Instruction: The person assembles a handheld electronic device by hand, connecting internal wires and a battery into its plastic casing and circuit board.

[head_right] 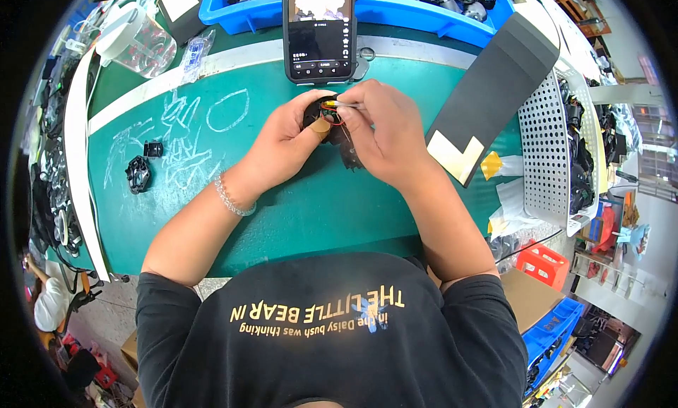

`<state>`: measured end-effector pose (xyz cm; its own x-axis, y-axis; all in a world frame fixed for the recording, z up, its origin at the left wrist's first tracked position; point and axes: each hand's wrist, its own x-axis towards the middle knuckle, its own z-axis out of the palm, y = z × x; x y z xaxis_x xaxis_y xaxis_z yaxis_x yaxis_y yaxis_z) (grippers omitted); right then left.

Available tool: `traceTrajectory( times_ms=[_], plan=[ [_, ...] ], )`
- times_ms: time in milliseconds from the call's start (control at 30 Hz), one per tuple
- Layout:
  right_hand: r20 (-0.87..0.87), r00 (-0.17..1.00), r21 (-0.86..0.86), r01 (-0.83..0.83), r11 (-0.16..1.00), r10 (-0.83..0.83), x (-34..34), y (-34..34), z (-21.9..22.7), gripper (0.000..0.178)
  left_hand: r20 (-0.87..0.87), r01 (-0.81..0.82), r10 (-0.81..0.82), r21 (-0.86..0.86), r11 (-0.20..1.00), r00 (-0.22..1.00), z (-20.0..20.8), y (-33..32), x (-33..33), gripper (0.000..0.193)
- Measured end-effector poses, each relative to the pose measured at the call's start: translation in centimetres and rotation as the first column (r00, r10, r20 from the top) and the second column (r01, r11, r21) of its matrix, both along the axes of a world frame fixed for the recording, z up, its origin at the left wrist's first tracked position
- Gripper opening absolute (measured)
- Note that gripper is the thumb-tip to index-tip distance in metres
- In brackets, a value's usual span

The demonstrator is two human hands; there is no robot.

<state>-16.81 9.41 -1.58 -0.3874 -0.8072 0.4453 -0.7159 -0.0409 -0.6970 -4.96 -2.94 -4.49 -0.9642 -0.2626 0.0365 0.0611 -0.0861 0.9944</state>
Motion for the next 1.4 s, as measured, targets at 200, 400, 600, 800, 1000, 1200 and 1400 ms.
traceTrajectory(
  times_ms=[200, 400, 600, 800, 1000, 1200, 1400],
  plan=[
    [-0.106, 0.994, 0.042, 0.005, 0.999, 0.000, 0.1, 0.0, 0.7, 0.007, -0.018, -0.027, 0.027, 0.015, 1.000, 0.999, 0.3, 0.3, 0.1, 0.021],
    [-0.143, 0.990, 0.023, 0.005, 1.000, -0.001, 0.3, -0.1, 0.5, 0.006, -0.024, -0.009, 0.009, 0.005, 1.000, 1.000, 0.0, -0.2, -0.2, 0.020],
    [-0.131, 0.991, 0.046, -0.009, 0.999, 0.015, -0.1, 0.0, 0.4, 0.006, -0.023, 0.021, -0.021, -0.009, 1.000, 1.000, -0.2, -0.1, -0.1, 0.023],
    [-0.069, 0.996, 0.052, -0.049, 0.997, 0.052, -0.2, -0.1, 0.4, 0.006, 0.029, 0.046, -0.045, -0.041, 0.998, 0.999, -0.2, -0.4, 0.0, 0.022],
    [0.010, 0.995, 0.125, -0.100, 0.987, 0.100, -0.8, 0.1, 1.4, 0.005, 0.053, 0.089, -0.090, 0.005, 0.996, 0.995, 0.7, -1.1, -0.1, 0.021],
    [0.099, 0.977, 0.198, -0.207, 0.958, 0.190, -1.8, -0.3, 2.2, 0.004, 0.156, 0.188, -0.213, 0.157, 0.969, 0.965, 0.3, -2.2, -0.2, 0.024],
    [0.203, 0.968, 0.363, -0.212, 0.907, 0.145, -1.7, -0.3, 3.6, 0.008, 0.123, 0.135, -0.166, 0.224, 0.965, 0.978, 0.7, -1.9, -0.3, 0.023]
  ],
)
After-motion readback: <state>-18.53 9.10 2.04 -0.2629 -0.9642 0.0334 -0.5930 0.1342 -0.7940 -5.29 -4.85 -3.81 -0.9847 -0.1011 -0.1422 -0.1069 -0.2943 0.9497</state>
